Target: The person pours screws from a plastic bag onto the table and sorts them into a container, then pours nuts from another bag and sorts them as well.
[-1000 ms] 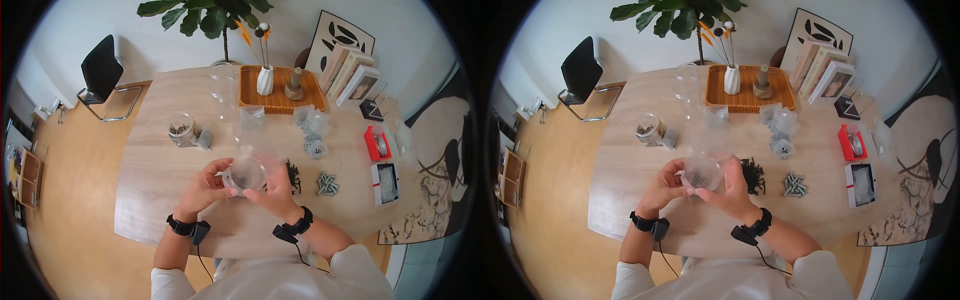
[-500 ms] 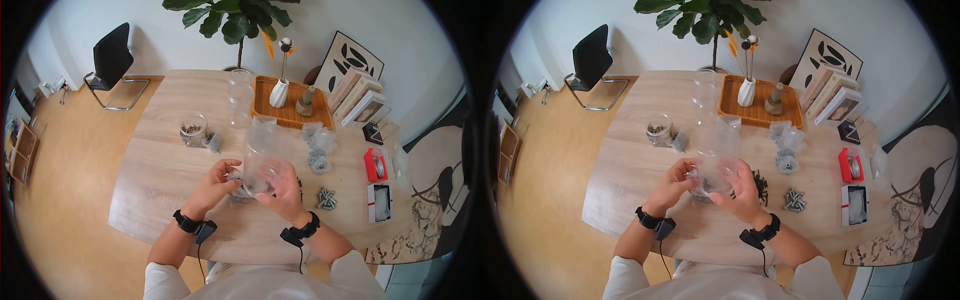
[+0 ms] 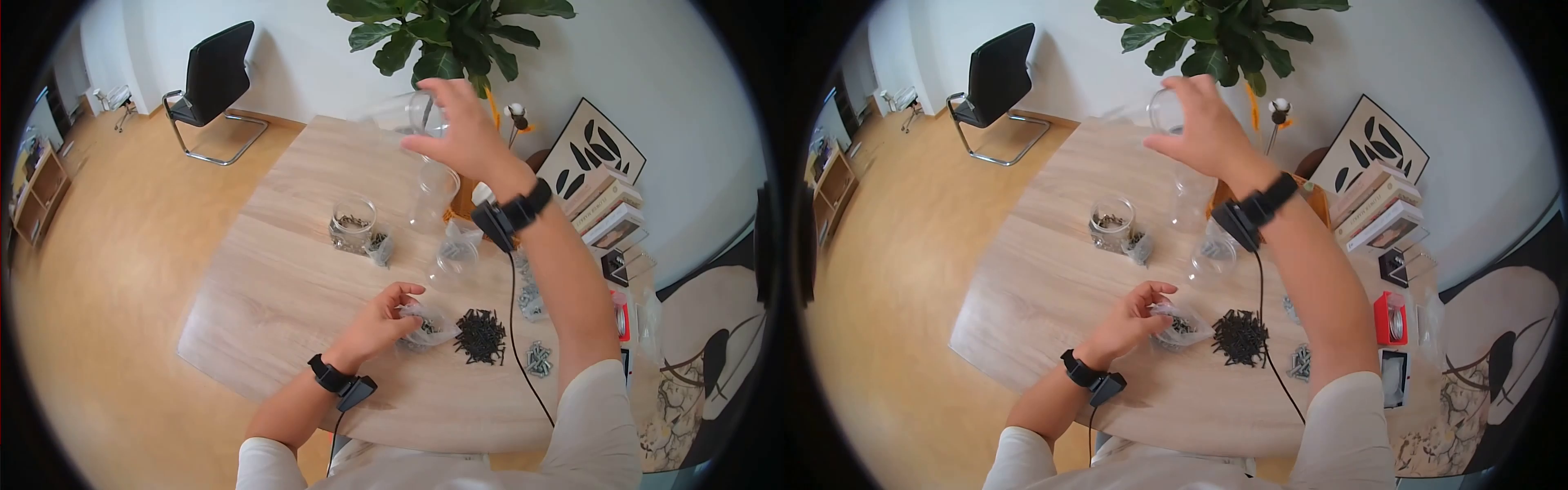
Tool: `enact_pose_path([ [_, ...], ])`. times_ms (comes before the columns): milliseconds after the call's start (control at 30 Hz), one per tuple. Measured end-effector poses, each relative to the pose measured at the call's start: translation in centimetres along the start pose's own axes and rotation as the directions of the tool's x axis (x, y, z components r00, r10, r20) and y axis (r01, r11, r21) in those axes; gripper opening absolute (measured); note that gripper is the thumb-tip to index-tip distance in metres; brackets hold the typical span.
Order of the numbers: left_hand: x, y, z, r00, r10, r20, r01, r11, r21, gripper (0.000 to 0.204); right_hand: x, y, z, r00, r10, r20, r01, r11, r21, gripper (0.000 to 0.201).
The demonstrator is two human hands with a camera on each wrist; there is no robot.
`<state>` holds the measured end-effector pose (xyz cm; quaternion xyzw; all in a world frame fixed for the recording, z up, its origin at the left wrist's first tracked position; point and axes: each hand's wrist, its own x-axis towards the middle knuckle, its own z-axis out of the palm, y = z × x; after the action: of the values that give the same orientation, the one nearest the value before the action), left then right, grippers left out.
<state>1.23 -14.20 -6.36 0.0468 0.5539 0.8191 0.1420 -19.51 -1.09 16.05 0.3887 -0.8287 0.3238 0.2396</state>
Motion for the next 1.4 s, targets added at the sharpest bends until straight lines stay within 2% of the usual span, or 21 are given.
enact_pose_path([
  [67,-0.3,0.0,0.2,0.999,-0.031,0.012,0.031,0.999,-0.023,0.056,2.4,2.2,3.4,0.968,-0.063,0.244,0.086,0.993,-0.086,0.084],
  [100,-0.3,-0.2,0.2,1.000,-0.029,0.010,0.029,0.999,-0.024,0.056,2.8,3.6,5.0,0.967,-0.066,0.245,0.089,0.992,-0.085,0.084],
  [167,-0.2,-0.5,0.1,0.999,-0.029,0.015,0.029,0.999,-0.020,0.057,3.1,5.8,7.8,0.899,-0.170,0.403,0.238,0.963,-0.124,0.079],
  [200,-0.1,-0.8,0.1,1.000,-0.027,0.014,0.028,0.999,-0.022,0.057,2.9,6.4,8.7,0.898,-0.171,0.405,0.240,0.963,-0.124,0.079],
  [267,0.1,-1.3,0.2,1.000,0.018,0.005,-0.018,1.000,0.003,0.056,2.1,6.7,9.9,0.853,-0.084,0.516,0.185,0.971,-0.149,0.075],
  [367,0.1,-1.5,0.3,1.000,0.011,-0.002,-0.011,1.000,0.008,0.056,1.4,7.1,10.5,0.830,-0.044,0.556,0.159,0.974,-0.160,0.073],
  [500,0.3,-1.9,0.2,1.000,0.015,0.013,-0.015,1.000,-0.009,0.056,1.0,7.6,10.8,0.812,-0.007,0.583,0.148,0.970,-0.195,0.074],
  [700,0.3,-1.4,0.3,0.999,0.026,0.031,-0.026,0.999,-0.020,0.057,0.5,8.2,10.7,0.837,-0.034,0.547,0.143,0.977,-0.159,0.073],
  [800,0.1,-0.7,0.5,1.000,-0.013,0.018,0.013,1.000,0.008,0.057,0.4,8.5,10.8,0.827,-0.030,0.562,0.152,0.973,-0.172,0.073],
  [867,0.0,-0.7,0.5,1.000,-0.015,0.019,0.015,1.000,0.004,0.057,0.3,8.1,10.7,0.807,0.037,0.589,0.126,0.964,-0.234,0.071],
  [1000,0.1,-0.9,0.4,1.000,-0.014,0.026,0.014,1.000,-0.004,0.057,0.0,8.5,11.1,0.812,0.038,0.583,0.121,0.965,-0.232,0.068],
  [1067,0.0,-0.8,0.4,0.999,-0.029,0.026,0.030,0.999,-0.023,0.057,-0.8,8.4,11.1,0.912,-0.137,0.387,0.231,0.951,-0.206,0.064],
  [1100,0.2,-1.1,0.4,0.999,-0.034,0.029,0.035,0.999,-0.023,0.057,-1.1,8.5,10.6,0.913,-0.131,0.386,0.225,0.952,-0.208,0.064],
  [1167,0.4,-2.3,0.2,1.000,0.027,0.004,-0.027,1.000,0.007,0.056,-1.6,4.9,7.3,0.989,-0.110,0.094,0.109,0.994,0.018,0.045],
  [1200,0.3,-2.1,0.3,1.000,0.007,0.009,-0.007,1.000,0.001,0.056,-2.8,3.4,5.6,0.991,-0.090,0.100,0.089,0.996,0.020,0.045],
  [1233,0.1,-1.8,0.4,1.000,0.007,0.000,-0.007,1.000,0.005,0.055,-4.9,1.9,3.7,0.991,0.085,0.104,-0.106,0.969,0.224,0.037],
  [1267,0.1,-1.5,0.5,1.000,0.013,-0.006,-0.013,1.000,0.011,0.054,-6.9,0.4,1.7,0.959,0.250,0.133,-0.283,0.867,0.410,0.030],
  [1367,-0.2,-0.7,0.9,0.999,0.016,-0.030,-0.013,0.997,0.074,0.050,-14.5,-4.4,-3.2,0.894,0.323,0.309,-0.384,0.909,0.160,0.008],
  [1400,-0.2,-0.9,0.9,0.998,0.042,-0.056,-0.035,0.991,0.127,0.049,-16.8,-4.9,-3.8,0.849,0.330,0.413,-0.393,0.916,0.077,0.011],
])
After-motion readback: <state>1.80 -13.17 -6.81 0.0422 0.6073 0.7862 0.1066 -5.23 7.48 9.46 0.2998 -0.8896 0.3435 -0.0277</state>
